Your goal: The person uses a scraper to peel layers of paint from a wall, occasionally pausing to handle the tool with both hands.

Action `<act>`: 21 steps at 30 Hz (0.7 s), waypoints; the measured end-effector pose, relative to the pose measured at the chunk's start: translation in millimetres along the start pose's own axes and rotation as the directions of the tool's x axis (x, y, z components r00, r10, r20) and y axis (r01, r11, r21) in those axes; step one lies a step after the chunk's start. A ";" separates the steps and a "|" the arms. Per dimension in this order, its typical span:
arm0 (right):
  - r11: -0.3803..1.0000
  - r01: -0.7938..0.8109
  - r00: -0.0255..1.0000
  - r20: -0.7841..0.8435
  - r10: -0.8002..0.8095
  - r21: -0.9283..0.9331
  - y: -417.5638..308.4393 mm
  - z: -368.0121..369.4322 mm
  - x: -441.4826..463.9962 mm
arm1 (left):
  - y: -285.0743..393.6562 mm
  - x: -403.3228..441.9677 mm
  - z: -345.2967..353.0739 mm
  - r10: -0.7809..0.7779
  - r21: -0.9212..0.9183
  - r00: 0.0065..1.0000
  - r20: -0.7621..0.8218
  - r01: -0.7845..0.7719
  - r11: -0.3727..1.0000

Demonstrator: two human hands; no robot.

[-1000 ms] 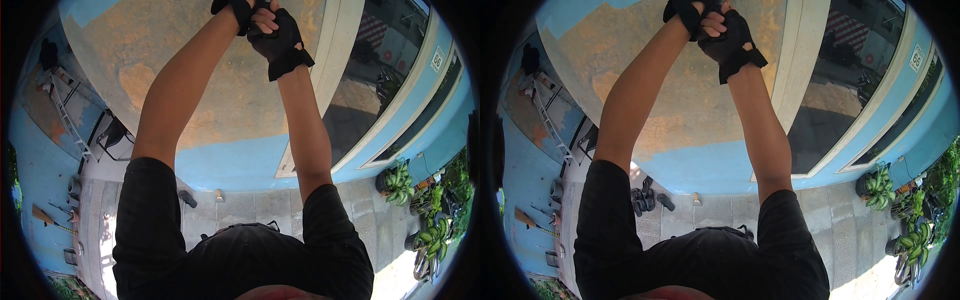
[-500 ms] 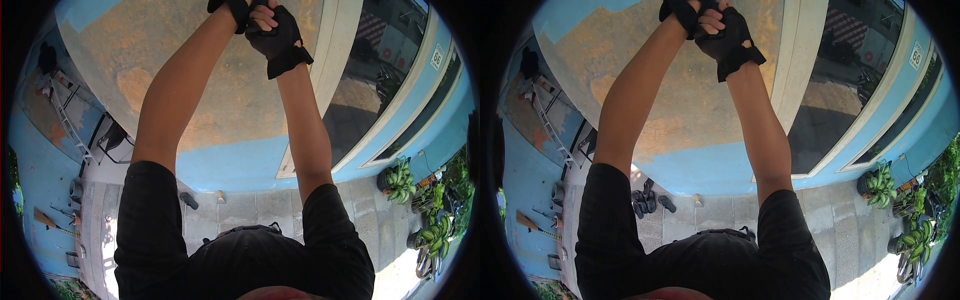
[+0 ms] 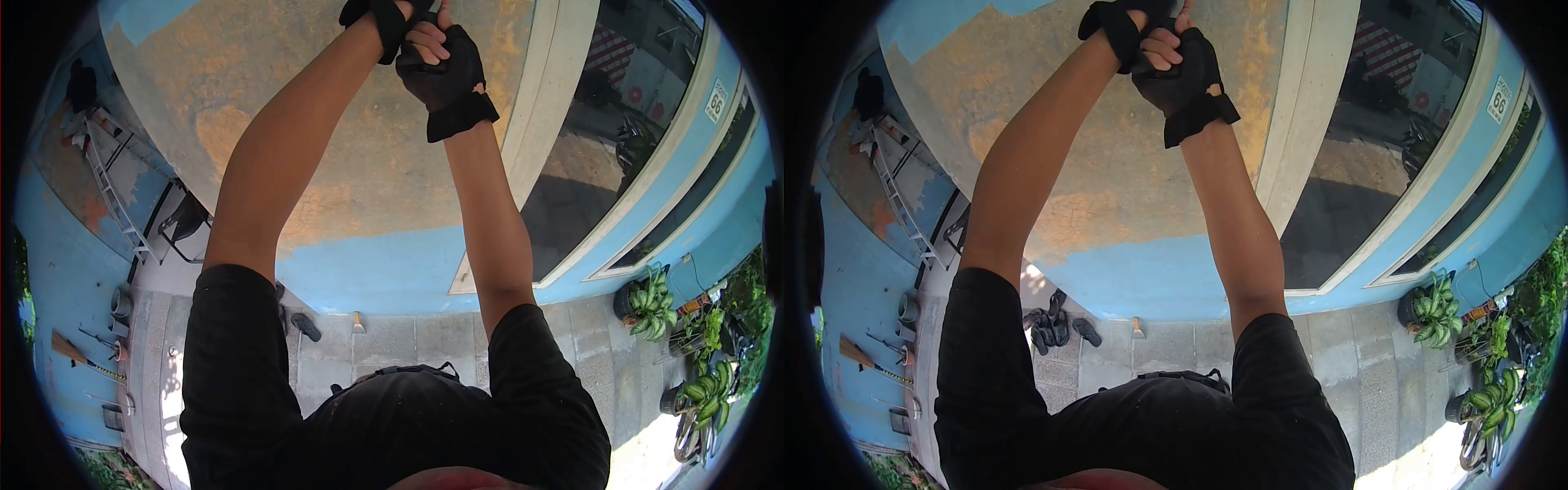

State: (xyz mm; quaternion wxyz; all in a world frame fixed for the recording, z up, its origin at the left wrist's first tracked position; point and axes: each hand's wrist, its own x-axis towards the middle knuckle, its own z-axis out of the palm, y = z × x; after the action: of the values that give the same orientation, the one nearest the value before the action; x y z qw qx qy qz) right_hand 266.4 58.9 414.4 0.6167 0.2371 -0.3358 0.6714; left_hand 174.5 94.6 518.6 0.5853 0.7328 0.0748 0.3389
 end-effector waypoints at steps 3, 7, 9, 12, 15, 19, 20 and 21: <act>0.999 0.014 0.998 -0.054 -0.013 0.031 -5.4 3.2 6.3 | -12.6 6.8 5.8 0.005 0.021 1.000 -0.006 -0.005 1.000; 0.999 -0.023 1.000 -0.003 0.023 0.048 1.8 1.7 6.1 | -13.9 13.1 0.1 0.044 0.078 0.998 -0.046 -0.040 0.996; 1.000 0.002 1.000 0.004 -0.002 -0.009 4.6 -2.2 8.0 | -31.2 33.5 -4.6 0.178 0.182 0.962 -0.205 -0.141 0.973; 0.999 0.048 0.997 0.060 -0.047 -0.021 -0.2 2.3 18.7 | -22.0 40.4 -12.1 0.136 0.026 0.991 0.010 -0.137 0.990; 0.997 -0.063 0.998 0.004 0.063 0.044 -9.8 7.3 19.5 | 33.7 -17.2 6.2 -0.237 -0.085 0.929 0.285 0.270 0.959; 0.999 0.002 1.000 0.023 -0.001 -0.036 3.7 1.3 7.9 | -26.1 36.8 -4.1 0.134 0.188 0.972 -0.195 -0.097 0.977; 1.000 0.012 0.999 0.041 -0.012 -0.021 3.7 4.1 10.7 | -22.7 42.0 -6.9 0.141 0.194 0.971 -0.194 -0.103 0.976; 1.000 0.020 0.998 0.052 -0.019 -0.008 3.3 6.7 11.9 | -19.6 46.9 -10.4 0.135 0.138 0.986 -0.100 -0.121 0.983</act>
State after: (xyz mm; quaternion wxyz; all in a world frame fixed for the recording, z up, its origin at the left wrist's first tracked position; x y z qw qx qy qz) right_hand 261.0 61.9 427.0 0.6152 0.2551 -0.3522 0.6576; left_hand 209.6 132.7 520.9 0.5079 0.7534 0.0815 0.4097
